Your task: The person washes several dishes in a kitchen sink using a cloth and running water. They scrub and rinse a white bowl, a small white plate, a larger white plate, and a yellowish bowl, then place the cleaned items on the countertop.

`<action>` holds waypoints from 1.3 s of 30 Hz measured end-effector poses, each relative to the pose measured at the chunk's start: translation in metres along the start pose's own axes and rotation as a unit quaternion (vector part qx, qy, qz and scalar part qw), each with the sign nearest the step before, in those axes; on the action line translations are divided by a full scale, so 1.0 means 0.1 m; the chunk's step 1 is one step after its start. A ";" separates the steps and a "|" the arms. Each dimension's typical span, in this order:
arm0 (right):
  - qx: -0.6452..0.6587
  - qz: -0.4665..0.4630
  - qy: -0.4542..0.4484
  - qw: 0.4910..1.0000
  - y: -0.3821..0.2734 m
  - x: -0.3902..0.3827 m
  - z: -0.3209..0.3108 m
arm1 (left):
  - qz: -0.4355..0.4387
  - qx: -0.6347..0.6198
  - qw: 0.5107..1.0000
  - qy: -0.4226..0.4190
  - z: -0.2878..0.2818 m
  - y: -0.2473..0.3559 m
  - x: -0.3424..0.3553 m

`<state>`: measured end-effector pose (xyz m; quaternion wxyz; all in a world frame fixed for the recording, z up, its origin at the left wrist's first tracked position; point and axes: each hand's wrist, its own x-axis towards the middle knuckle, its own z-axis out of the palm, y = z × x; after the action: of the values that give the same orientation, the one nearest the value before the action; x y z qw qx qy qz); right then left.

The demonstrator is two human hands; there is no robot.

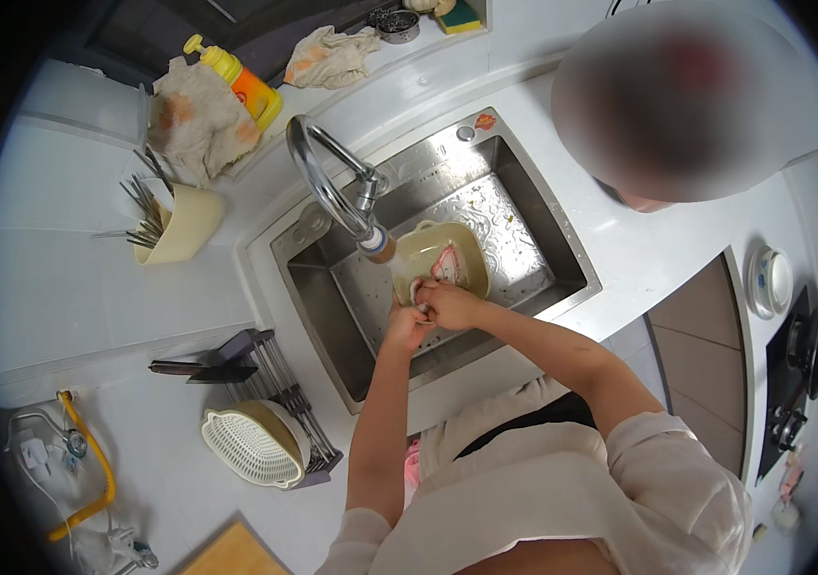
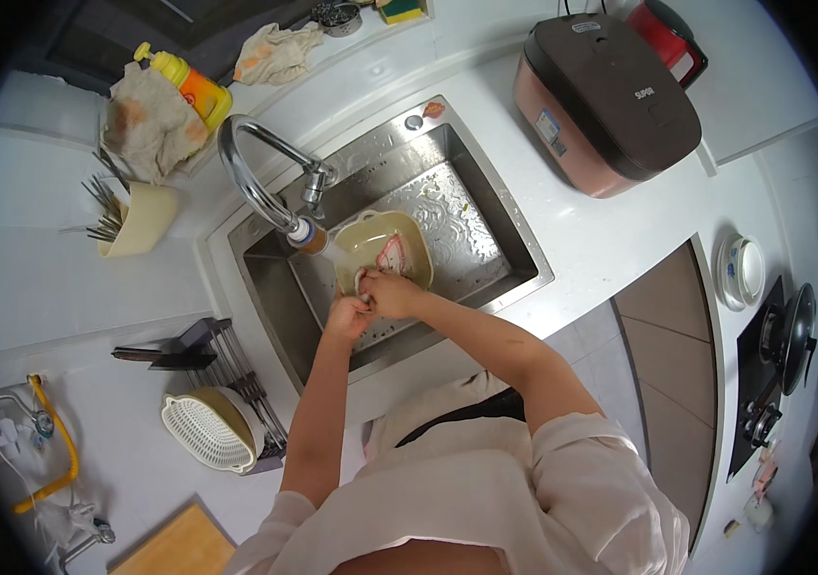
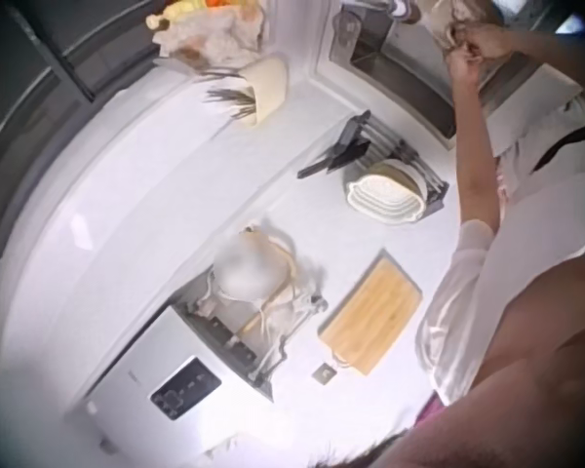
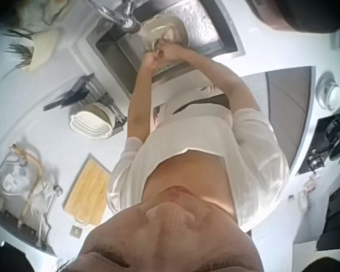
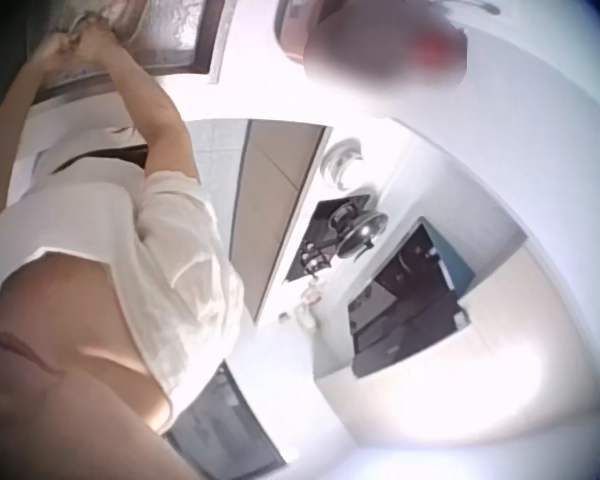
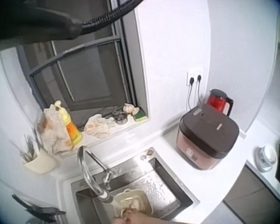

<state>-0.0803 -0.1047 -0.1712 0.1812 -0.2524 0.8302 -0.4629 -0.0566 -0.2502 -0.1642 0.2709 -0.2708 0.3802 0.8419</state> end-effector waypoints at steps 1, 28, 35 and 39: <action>-0.035 0.003 -0.040 0.999 0.05 -0.02 -0.02 | -0.007 -0.001 1.000 0.007 0.04 -0.02 0.02; -0.436 -0.340 0.006 0.833 0.13 0.60 -0.66 | -0.099 0.037 0.994 -0.001 -0.21 0.30 -0.14; -0.477 0.023 0.112 0.872 0.28 0.27 -0.16 | 0.047 0.048 0.996 0.055 0.19 0.26 -0.19; -0.266 0.140 -0.009 0.954 -0.18 0.19 -0.13 | 0.104 0.053 0.990 0.079 0.09 0.09 -0.09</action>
<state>-0.0984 -0.1145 -0.1505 0.1780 -0.1765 0.9486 -0.1932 -0.0583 -0.2506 -0.1491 0.1648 -0.2807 0.4710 0.8199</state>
